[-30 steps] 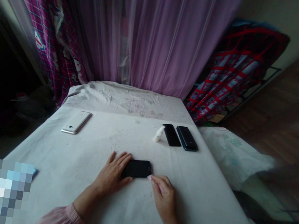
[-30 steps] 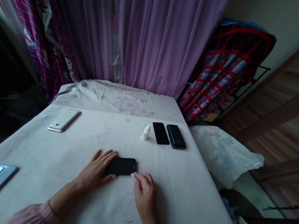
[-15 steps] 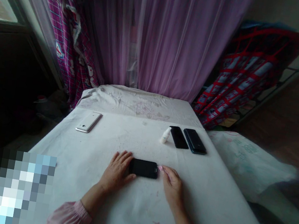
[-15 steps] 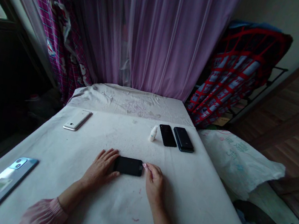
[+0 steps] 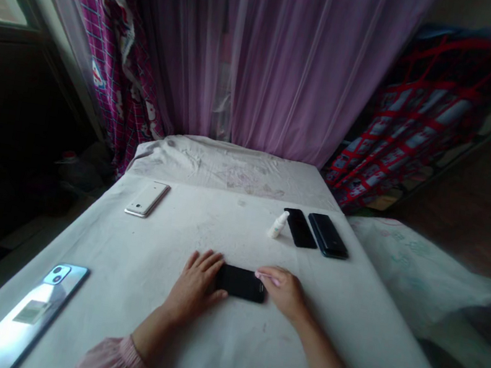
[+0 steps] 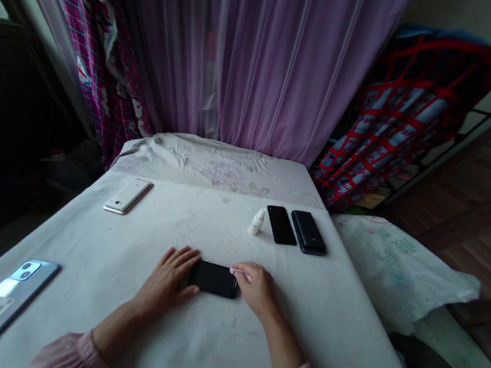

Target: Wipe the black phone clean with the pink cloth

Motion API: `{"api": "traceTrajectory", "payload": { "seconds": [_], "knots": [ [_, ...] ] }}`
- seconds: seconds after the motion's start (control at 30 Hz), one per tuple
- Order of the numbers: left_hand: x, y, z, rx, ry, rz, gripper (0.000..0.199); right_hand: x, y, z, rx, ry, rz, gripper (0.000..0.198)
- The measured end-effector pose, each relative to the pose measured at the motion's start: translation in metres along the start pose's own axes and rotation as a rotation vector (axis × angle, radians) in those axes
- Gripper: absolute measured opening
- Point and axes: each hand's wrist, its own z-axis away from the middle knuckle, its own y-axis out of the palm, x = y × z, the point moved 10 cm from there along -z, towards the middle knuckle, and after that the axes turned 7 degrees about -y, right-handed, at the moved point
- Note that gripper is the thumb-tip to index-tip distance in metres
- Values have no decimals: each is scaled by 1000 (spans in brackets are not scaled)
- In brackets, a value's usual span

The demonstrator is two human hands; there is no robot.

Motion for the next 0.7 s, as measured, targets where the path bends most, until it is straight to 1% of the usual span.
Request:
{"api": "traceTrajectory", "payload": {
  "seconds": [0.07,0.13,0.27,0.53,0.63,0.7],
  "knots": [
    [1,0,-1,-2,1,2,69,12,6,-9,54,-52,95,17],
    [0,0,-1,-12,4,7,67,24,15,-16,102,-97,175,20],
    [0,-1,-1,-36,-5,36,64,40,36,-26,183,-141,245,23],
    [2,-3,-1,-64,-10,89,61,64,73,-42,222,-209,307,19],
    [5,-4,-3,-83,-31,87,65,70,78,-47,214,-214,324,18],
    [6,-5,-4,-79,-45,85,66,70,77,-48,217,-201,327,18]
  ]
}}
